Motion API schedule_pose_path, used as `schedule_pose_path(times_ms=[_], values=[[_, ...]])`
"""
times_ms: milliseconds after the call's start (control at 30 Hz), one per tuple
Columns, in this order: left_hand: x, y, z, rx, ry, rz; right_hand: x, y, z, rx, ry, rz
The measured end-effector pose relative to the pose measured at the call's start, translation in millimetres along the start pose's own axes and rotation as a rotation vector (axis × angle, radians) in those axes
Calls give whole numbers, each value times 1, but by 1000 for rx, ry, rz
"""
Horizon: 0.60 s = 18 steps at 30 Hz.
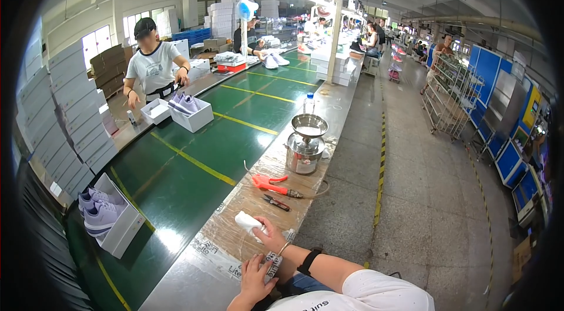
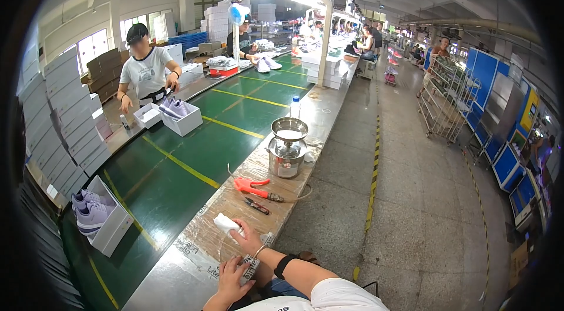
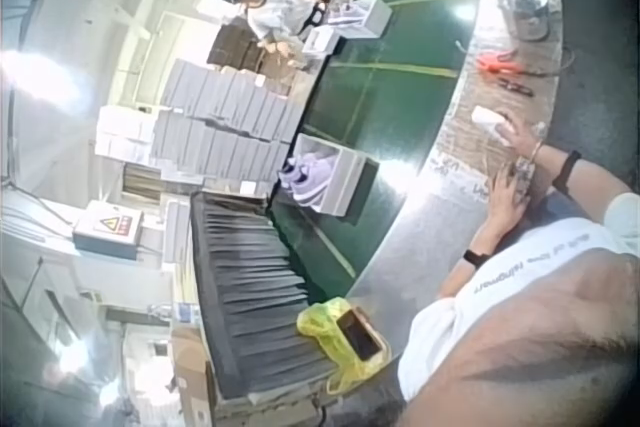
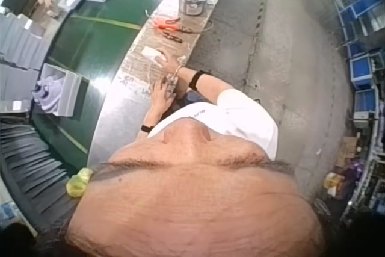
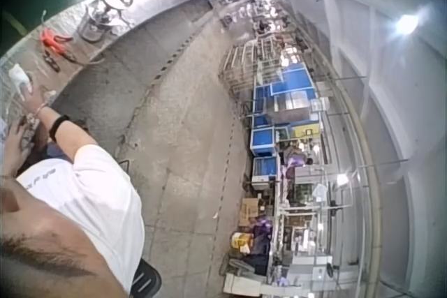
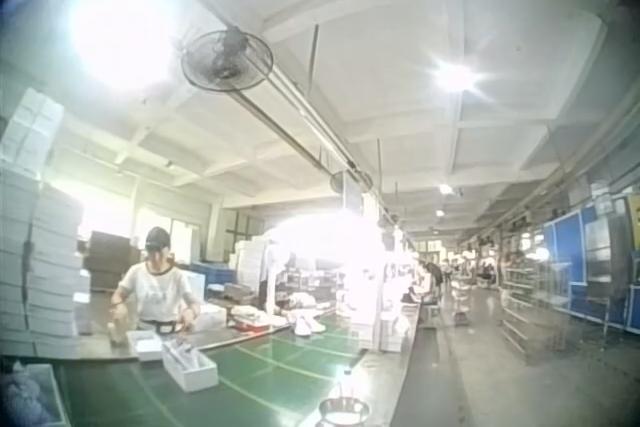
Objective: Cleaning the outsoles and surfaces of manufactured sneakers using a cloth or cleaning sponge at a quality control station.
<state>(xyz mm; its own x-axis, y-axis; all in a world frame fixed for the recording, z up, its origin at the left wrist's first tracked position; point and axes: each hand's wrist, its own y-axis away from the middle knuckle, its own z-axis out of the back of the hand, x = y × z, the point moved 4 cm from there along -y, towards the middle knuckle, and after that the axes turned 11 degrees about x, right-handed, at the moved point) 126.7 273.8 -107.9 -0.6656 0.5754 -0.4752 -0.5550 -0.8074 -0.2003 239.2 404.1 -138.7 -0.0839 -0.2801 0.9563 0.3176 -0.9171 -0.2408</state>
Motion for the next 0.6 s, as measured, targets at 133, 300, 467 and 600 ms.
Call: schedule_pose_path(times_ms=[133, 300, 467, 600], values=[[0, 0, 0, 2, 1, 1, 6, 2, 1, -10, 6, -13], [1, -1, 0, -22, -6, -22, 6, 1, 2, -46, 51, 33], [-1, -1, 2, -22, -3, -12, 6, 1, 2, -31, 88, 8], [0, -1, 1, -23, -5, -14, 7, 1, 1, -42, 87, 33]])
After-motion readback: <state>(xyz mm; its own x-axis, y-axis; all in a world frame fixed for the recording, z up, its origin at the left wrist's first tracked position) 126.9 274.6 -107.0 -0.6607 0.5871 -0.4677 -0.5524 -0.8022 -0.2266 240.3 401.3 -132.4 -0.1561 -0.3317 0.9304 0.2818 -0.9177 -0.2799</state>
